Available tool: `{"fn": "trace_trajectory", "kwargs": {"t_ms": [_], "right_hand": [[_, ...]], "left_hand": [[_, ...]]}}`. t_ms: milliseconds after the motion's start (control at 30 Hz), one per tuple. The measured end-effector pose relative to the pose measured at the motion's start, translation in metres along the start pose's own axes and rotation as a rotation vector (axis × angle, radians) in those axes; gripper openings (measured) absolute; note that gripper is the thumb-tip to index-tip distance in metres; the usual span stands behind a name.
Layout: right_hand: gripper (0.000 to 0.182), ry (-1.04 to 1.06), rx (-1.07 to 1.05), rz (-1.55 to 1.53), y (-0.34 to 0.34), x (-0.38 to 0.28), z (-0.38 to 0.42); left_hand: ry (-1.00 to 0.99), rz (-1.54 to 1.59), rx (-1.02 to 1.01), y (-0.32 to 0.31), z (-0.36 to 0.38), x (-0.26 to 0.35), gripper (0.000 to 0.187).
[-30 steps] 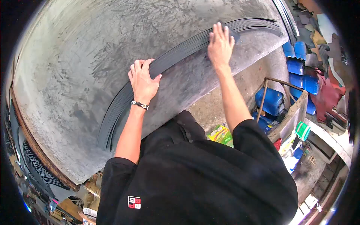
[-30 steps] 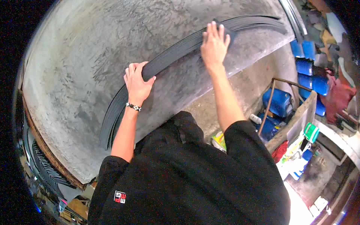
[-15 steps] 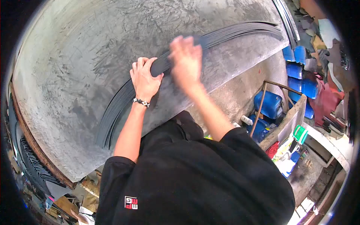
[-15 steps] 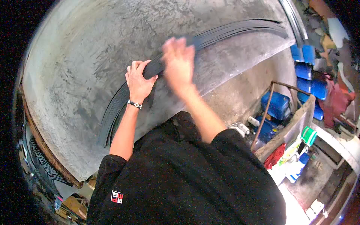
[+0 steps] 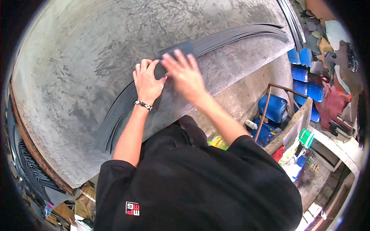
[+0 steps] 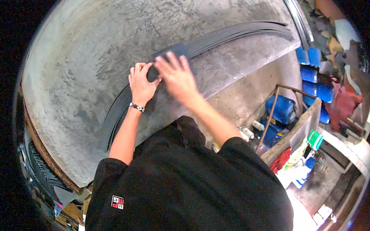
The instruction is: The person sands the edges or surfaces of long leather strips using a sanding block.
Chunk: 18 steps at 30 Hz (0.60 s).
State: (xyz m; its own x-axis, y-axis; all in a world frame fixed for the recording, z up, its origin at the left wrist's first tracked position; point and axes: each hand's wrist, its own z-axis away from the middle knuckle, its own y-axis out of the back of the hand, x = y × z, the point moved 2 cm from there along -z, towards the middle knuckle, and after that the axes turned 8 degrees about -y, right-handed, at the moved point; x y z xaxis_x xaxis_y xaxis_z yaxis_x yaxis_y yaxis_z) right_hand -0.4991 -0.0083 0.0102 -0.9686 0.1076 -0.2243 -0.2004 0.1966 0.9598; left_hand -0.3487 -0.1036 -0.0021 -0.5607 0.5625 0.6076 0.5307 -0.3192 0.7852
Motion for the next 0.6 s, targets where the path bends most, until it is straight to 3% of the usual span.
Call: {"fn": "trace_trajectory", "kwargs": {"t_ms": [100,133,200,267,333,433,467,533,600], "right_hand": [[0.047,-0.262,0.064,0.198,0.035,0.117,-0.026],[0.044,-0.489,0.046,0.172,0.049,0.145,-0.037],[0.044,-0.581,0.29,0.279,0.007,0.167,-0.037],[0.047,-0.39,0.284,0.214,0.004,0.067,-0.031],[0.053,-0.139,0.062,-0.042,-0.018,-0.015,-0.006],[0.055,-0.051,0.006,0.037,0.006,0.03,0.003],[0.055,-0.115,0.12,0.129,0.007,0.07,-0.001],[0.047,-0.376,0.146,0.173,0.02,0.138,-0.014],[0.047,-0.422,0.107,0.185,0.021,0.162,-0.023]], "left_hand": [[0.01,0.011,-0.031,0.006,-0.001,0.005,0.066],[0.014,0.015,-0.029,0.006,-0.001,0.005,0.066],[0.019,0.028,-0.024,0.007,0.001,0.007,0.067],[0.012,0.025,-0.02,0.006,-0.003,0.006,0.068],[0.015,0.004,-0.025,0.002,-0.001,0.003,0.069],[-0.012,-0.007,-0.038,0.003,-0.001,0.004,0.068],[-0.004,0.013,-0.036,0.007,0.0,0.006,0.068],[-0.002,-0.024,-0.066,0.021,0.006,0.005,0.08],[-0.003,-0.063,-0.094,0.04,0.015,0.001,0.092]]}}
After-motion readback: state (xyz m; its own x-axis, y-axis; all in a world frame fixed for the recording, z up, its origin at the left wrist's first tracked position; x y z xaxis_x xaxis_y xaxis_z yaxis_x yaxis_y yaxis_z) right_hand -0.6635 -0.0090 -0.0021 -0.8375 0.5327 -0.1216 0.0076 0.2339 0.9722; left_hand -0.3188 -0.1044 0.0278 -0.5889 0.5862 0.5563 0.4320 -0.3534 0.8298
